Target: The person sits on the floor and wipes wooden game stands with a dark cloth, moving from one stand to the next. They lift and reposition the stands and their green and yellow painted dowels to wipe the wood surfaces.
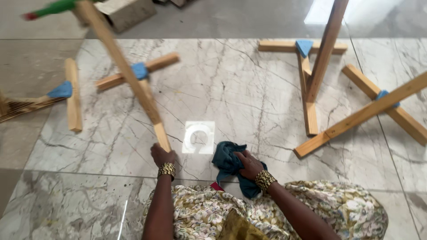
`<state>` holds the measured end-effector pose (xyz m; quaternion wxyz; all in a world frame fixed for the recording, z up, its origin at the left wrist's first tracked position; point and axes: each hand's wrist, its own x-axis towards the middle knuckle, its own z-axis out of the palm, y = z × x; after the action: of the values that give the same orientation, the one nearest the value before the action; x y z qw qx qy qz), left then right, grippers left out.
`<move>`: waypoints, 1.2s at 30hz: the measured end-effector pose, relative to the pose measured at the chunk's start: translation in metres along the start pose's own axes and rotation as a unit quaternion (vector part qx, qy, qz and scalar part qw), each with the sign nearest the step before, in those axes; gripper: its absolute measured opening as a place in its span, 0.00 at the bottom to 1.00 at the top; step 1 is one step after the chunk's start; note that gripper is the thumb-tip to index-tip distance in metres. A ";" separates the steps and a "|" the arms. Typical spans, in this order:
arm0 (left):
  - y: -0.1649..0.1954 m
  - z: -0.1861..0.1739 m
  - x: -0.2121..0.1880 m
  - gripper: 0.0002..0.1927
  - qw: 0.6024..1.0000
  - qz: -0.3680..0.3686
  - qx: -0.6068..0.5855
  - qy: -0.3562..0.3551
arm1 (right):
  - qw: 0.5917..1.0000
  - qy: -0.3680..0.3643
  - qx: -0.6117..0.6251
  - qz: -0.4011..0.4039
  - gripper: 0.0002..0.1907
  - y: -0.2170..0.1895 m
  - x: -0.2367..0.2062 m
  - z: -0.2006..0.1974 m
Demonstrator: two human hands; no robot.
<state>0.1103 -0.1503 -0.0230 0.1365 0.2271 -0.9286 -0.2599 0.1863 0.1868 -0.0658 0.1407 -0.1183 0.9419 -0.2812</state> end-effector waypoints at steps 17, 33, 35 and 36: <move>0.015 -0.108 -0.027 0.57 0.928 0.204 -0.063 -0.306 | 0.982 0.057 -0.039 0.174 0.46 -0.002 -0.080 -0.100; 0.222 -0.040 -0.084 0.39 0.905 0.349 -0.236 -0.062 | 0.854 0.291 0.412 -0.126 0.29 0.014 -0.176 -0.298; 0.222 -0.036 -0.083 0.41 0.903 0.351 -0.240 -0.055 | 0.918 0.163 0.352 -0.080 0.30 -0.030 -0.165 -0.321; 0.223 -0.035 -0.082 0.40 0.899 0.358 -0.246 -0.057 | 0.944 0.096 0.309 -0.065 0.33 -0.052 -0.152 -0.327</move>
<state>0.1159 0.0452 0.1159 0.2182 -0.1762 -0.8601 -0.4260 0.2265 0.3531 0.2561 0.0609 -0.1022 0.8078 -0.5773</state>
